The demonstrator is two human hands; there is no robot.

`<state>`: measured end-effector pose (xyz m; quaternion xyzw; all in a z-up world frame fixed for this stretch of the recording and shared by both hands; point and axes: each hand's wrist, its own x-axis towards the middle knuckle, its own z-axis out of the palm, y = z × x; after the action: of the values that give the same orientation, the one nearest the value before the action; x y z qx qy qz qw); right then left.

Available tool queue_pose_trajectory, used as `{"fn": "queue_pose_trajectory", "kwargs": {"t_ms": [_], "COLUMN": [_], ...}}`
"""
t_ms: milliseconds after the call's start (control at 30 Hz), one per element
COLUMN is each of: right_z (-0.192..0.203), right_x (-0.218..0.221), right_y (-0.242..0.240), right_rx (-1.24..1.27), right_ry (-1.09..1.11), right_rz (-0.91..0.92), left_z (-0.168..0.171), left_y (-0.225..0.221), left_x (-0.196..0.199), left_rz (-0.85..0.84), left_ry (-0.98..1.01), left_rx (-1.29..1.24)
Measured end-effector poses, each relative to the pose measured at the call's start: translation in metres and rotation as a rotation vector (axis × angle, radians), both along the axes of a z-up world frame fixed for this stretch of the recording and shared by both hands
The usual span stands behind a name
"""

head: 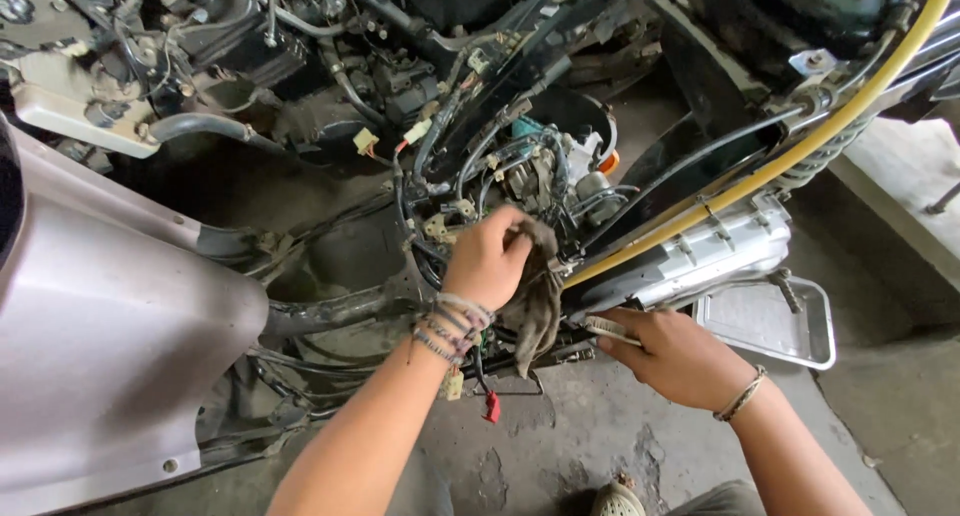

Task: Repairing and cleaning the electrical wiring and internal components of a disassembled motorcycle.

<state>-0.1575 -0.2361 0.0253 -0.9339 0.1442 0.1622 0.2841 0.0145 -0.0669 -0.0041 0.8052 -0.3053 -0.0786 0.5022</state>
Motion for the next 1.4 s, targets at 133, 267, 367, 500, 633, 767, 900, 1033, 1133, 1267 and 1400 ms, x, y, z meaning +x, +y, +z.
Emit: {"fn": "queue_pose_trajectory", "kwargs": {"t_ms": [133,267,367,500,633,767,900,1033,1133,1267,1400], "right_z": [-0.005,0.0,-0.001,0.003,-0.005,0.007,0.005,0.009,0.012,0.006,0.013], "right_x": [-0.002,-0.004,-0.007,-0.011,-0.011,-0.009,-0.011,-0.015,-0.019,-0.022,-0.02], "right_y": [-0.007,-0.006,-0.008,-0.016,-0.019,-0.008,-0.006,-0.002,-0.001,-0.005,0.004], "right_rx": [0.009,0.02,0.026,0.009,-0.007,-0.043,-0.054,-0.066,-0.076,-0.041,-0.001], "right_ry": [-0.053,-0.077,-0.061,-0.01,-0.019,-0.043,-0.028,-0.007,0.0,-0.133,-0.196], "right_rz": [-0.019,-0.023,-0.019,-0.047,0.001,0.025,0.018,0.024,0.027,-0.043,-0.058], "left_z": [-0.004,0.005,-0.008,0.012,0.022,0.018,-0.019,-0.012,-0.003,0.012,0.028], "left_y": [-0.032,-0.042,-0.031,0.001,0.009,0.003,0.014,0.025,0.036,0.058,0.082], "left_x": [0.017,-0.003,-0.003,-0.003,-0.01,0.001,0.016,0.005,-0.004,0.001,-0.004], "left_rz": [-0.002,-0.277,-0.267,-0.178,-0.159,-0.202,-0.32,-0.367,-0.268,0.028,0.107], "left_ry": [0.138,0.188,0.077,-0.083,0.102,0.123,-0.022,-0.1,-0.162,-0.345,-0.218], "left_rx": [-0.295,-0.413,-0.238,0.218,0.428,0.323,0.636,0.668,0.612,-0.054,-0.527]}}
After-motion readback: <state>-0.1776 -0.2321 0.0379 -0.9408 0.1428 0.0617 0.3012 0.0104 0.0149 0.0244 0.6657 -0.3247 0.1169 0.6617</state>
